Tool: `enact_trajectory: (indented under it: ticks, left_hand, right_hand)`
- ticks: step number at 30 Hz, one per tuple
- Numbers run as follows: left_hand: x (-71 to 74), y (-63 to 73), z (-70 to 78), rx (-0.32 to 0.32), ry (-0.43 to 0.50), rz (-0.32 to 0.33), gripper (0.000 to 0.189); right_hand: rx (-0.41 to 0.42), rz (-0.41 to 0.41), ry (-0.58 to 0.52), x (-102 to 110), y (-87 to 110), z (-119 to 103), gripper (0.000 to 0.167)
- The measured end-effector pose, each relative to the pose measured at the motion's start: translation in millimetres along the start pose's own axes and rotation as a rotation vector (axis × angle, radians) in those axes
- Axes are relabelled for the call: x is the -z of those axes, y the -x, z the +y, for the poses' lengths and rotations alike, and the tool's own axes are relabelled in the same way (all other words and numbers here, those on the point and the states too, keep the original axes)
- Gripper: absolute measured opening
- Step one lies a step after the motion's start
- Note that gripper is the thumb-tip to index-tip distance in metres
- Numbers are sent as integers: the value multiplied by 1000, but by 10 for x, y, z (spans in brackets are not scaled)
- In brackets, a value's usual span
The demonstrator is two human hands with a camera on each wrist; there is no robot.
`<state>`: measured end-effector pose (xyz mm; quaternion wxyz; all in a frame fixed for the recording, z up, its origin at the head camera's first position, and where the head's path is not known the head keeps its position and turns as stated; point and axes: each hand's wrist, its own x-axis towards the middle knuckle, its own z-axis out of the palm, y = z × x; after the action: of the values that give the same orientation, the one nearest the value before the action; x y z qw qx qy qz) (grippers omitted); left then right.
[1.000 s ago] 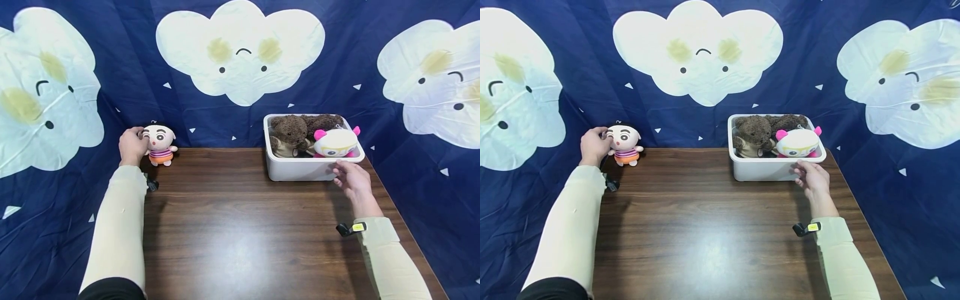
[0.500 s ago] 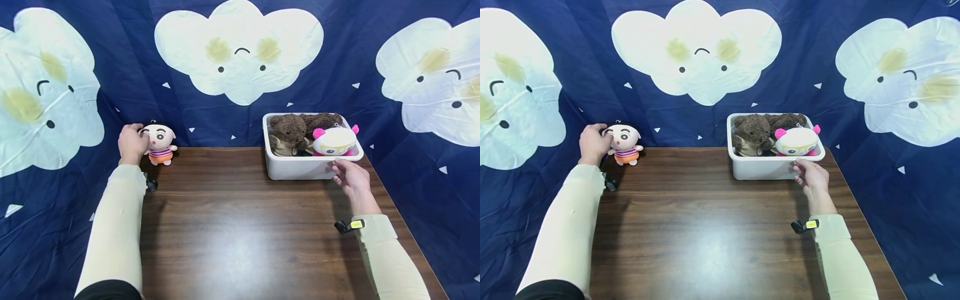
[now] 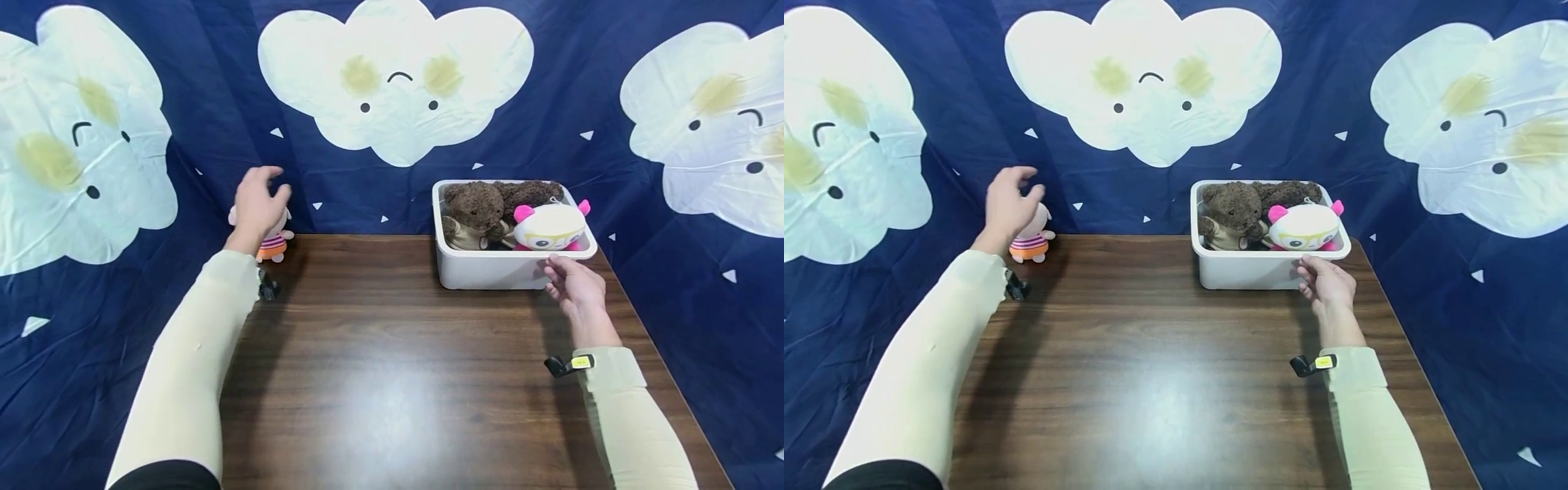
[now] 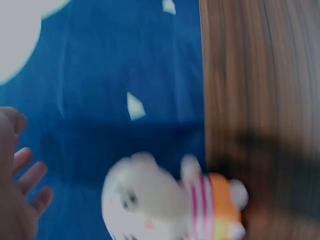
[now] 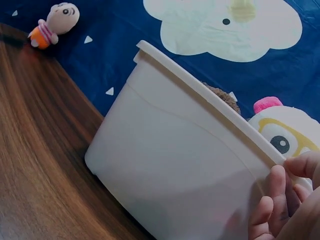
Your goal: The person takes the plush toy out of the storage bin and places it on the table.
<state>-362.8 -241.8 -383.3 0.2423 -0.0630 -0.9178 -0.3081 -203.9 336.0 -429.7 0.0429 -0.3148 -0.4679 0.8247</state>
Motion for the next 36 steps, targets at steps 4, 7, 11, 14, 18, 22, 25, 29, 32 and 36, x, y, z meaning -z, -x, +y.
enact_trajectory:
  ticks: [4, 7, 11, 14, 18, 22, 25, 29, 32, 36]
  left_hand:
    - [-201, -15, 525, -120, 78, -77, 37]
    - [-372, 5, 936, -202, 117, -149, 35]
    - [-639, 42, 1455, -292, 167, -263, 34]
    - [-847, 73, 1811, -332, 200, -381, 36]
    - [-1099, 86, 2211, -354, 241, -572, 44]
    - [-1295, 69, 2509, -330, 255, -697, 52]
    - [-1431, 61, 2678, -315, 228, -741, 56]
    - [-1608, 82, 2853, -344, 182, -779, 59]
    - [-1701, 141, 2972, -380, 153, -810, 60]
    - [-1804, 258, 3137, -392, 81, -813, 70]
  right_hand:
    - [-19, 5, -22, -37, 0, -7, 14]
    - [-21, 29, -19, -68, -9, -2, 13]
    - [-11, 58, -14, -91, -33, -4, 9]
    - [-6, 69, -12, -89, -47, -12, 7]
    - [-12, 77, -12, -69, -54, -23, 9]
    - [-21, 75, -12, -45, -50, -25, 10]
    - [-24, 75, -11, -26, -41, -19, 10]
    - [-25, 80, -15, -4, -22, -6, 11]
    - [-29, 70, -23, -3, -10, 11, 10]
    - [-26, 46, -25, -27, -8, 34, 9]
